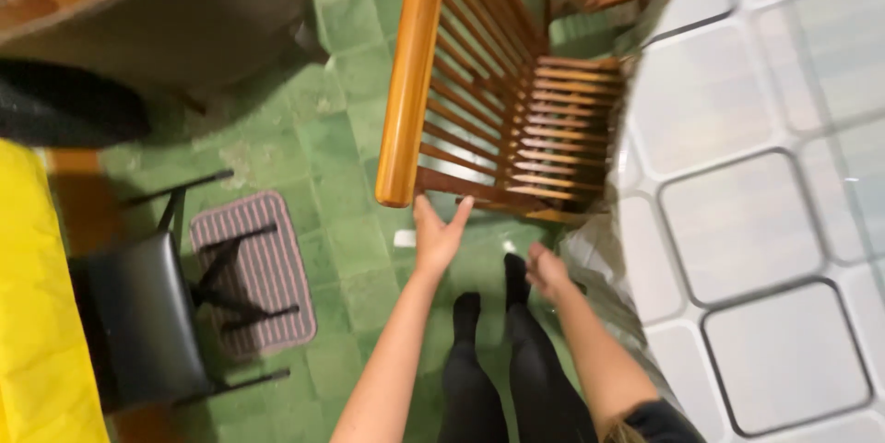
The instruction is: Sweeping the floor with a traditional grass broom around furniture.
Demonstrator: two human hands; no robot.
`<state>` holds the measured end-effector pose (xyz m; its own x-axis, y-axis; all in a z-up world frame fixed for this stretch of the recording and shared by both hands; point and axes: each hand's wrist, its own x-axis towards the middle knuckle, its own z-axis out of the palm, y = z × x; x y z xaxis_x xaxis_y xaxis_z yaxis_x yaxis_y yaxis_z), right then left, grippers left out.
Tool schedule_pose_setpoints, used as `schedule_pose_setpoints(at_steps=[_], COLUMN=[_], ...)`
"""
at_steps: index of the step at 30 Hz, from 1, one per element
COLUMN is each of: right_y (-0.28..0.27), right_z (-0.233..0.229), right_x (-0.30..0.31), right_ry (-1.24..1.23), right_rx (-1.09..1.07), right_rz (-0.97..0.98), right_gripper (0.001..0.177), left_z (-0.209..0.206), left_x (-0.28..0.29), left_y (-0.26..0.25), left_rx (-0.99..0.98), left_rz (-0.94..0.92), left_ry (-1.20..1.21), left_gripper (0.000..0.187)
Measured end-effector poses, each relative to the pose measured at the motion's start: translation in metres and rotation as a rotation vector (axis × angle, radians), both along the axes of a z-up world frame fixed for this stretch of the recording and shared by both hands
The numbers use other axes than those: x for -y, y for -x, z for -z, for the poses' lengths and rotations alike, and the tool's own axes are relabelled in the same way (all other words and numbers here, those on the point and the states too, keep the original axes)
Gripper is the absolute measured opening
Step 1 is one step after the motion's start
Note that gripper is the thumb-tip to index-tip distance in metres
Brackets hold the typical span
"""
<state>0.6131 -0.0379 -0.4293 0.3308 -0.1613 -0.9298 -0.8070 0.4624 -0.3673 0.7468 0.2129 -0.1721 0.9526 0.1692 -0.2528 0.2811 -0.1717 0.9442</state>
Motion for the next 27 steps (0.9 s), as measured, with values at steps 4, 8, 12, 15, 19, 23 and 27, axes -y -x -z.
schedule_pose_setpoints(at_steps=[4, 8, 12, 15, 19, 23, 27], right_y=[0.063, 0.116, 0.180, 0.243, 0.354, 0.501, 0.685], right_z=[-0.048, -0.167, -0.256, -0.306, -0.298, -0.174, -0.111], right_x=[-0.020, -0.043, -0.046, -0.044, -0.033, 0.000, -0.020], right_ry=[-0.049, -0.088, -0.107, -0.047, 0.101, 0.492, 0.817], right_rx=[0.037, 0.199, 0.357, 0.302, 0.312, 0.340, 0.400], right_rz=[0.107, 0.174, 0.300, 0.212, 0.202, 0.034, -0.057], right_gripper=[0.033, 0.046, 0.047, 0.046, 0.052, 0.056, 0.055], left_z=[0.027, 0.026, -0.011, -0.020, -0.025, -0.027, -0.027], left_x=[-0.019, -0.029, -0.029, -0.023, -0.014, -0.004, -0.010], left_y=[0.041, 0.090, 0.134, 0.158, 0.205, 0.273, 0.365], left_rx=[-0.207, -0.457, -0.514, -0.553, -0.515, -0.519, -0.482], left_rz=[0.027, 0.109, 0.207, 0.240, 0.316, 0.363, 0.479], left_ry=[-0.034, 0.244, 0.423, 0.497, 0.534, 0.670, 0.578], left_gripper=[0.101, 0.087, 0.065, 0.060, 0.058, 0.065, 0.065])
